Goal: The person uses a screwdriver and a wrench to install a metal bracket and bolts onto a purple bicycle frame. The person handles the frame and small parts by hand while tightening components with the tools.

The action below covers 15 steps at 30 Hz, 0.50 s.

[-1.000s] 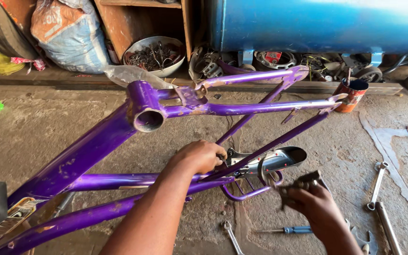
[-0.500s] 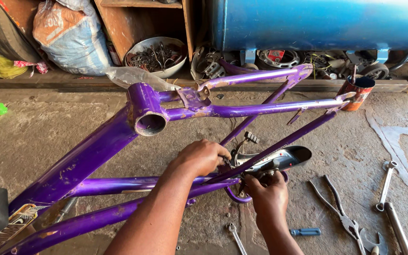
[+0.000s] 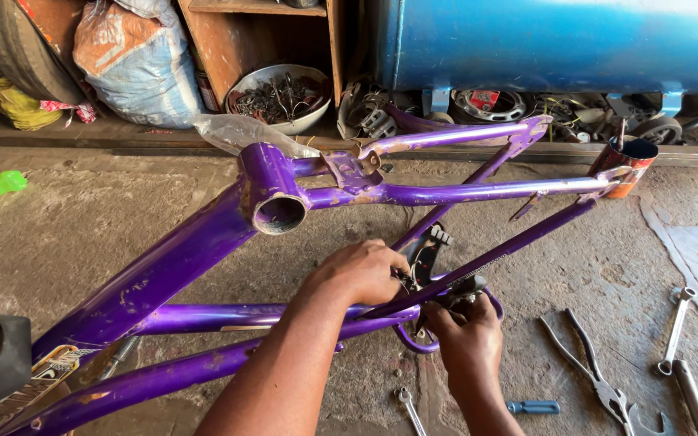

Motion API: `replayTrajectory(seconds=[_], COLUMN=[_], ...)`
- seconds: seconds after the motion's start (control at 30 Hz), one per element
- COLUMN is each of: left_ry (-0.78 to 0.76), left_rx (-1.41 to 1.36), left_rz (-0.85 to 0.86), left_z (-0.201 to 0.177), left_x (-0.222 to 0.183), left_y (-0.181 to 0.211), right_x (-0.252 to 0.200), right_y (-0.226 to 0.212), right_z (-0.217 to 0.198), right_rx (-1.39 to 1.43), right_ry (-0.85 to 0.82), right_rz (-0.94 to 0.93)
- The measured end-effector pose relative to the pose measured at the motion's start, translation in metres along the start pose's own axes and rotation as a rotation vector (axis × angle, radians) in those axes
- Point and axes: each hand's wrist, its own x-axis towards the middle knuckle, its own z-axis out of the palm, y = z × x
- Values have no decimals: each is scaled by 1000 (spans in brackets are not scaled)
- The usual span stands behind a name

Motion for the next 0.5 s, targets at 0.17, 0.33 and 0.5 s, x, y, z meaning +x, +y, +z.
replayTrajectory(seconds=[0.17,0.33,0.5], left_ry=[192,340,292], left_rx=[75,161,156], left_rz=[192,363,391], left_z=[8,20,23], left_x=[8,19,20], left_y=[15,13,9], right_x=[14,29,49], right_y=[13,21,18], right_z=[-6,-15,-22], right_rx=[112,147,174], right_ry=[-58,-96,-180], right_rz=[-3,53,144])
